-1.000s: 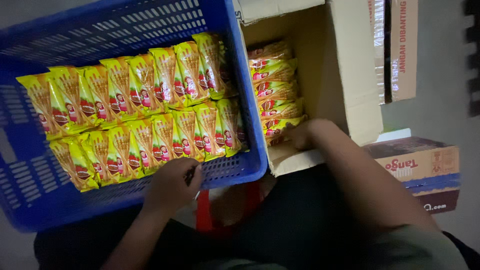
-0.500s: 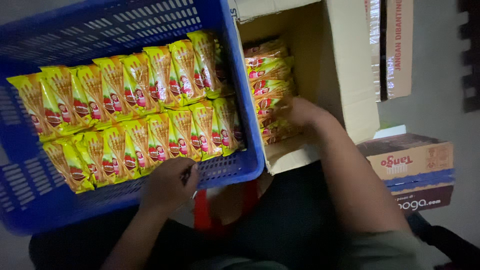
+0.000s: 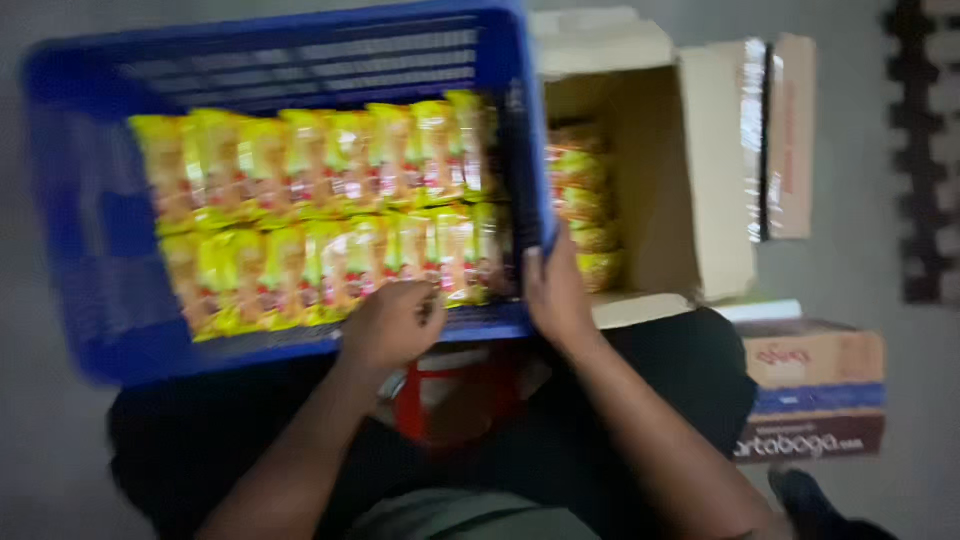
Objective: The person transfers yellow snack packets from a blue plastic basket into a cardboard box. They pick up packets one by one and place them inside the box, repeating the action throughout the clip.
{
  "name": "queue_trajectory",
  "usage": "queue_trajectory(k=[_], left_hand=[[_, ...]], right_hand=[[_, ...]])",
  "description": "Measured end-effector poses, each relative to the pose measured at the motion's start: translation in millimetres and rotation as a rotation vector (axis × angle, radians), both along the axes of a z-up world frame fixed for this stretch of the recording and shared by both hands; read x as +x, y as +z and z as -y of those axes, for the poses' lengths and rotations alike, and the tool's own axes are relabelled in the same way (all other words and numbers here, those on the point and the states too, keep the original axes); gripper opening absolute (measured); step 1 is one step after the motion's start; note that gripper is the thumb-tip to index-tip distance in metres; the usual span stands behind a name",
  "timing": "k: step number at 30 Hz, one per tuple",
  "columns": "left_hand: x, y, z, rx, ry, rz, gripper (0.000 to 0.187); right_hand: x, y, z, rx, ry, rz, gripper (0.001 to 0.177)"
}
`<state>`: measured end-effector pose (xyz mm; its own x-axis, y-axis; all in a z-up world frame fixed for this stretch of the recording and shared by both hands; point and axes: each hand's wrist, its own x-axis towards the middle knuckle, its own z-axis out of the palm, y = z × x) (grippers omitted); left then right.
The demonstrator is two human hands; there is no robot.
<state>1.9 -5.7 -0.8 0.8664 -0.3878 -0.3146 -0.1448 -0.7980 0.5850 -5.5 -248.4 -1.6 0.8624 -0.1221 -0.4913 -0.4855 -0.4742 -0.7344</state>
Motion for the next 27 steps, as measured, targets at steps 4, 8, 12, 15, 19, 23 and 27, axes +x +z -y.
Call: queue_trajectory(k=[4,8,12,15,19,23,27], left_hand=[[-7,-2,0,-0.103,0.023,0.069,0.023],[-19,-15,-2,-0.267,-0.003,0.162,0.021],[-22,3,-28,-0.445,0.080,0.086,0.021],[-13,11,-61,-0.517,0.184,0.017,0.021],[20,-24,-133,-0.172,0.314,-0.136,0.034],[50,-50,-215,0.230,0.485,-0.343,0.063],[64,-77,-255,0.114,0.773,-0.295,0.060]], right_hand=[[-3,-52,-2,-0.447,-0.047,0.196,0.058],[1,-76,16,-0.608,-0.065,0.148,0.056],[-1,-34,3,-0.457,-0.086,0.163,0.045],[3,-51,15,-0.461,-0.096,0.152,0.043],[2,-23,3,-0.494,-0.094,0.128,0.039],[4,-14,-3,-0.525,-0.116,0.086,0.038],[5,-26,6,-0.557,-0.074,0.078,0.041]])
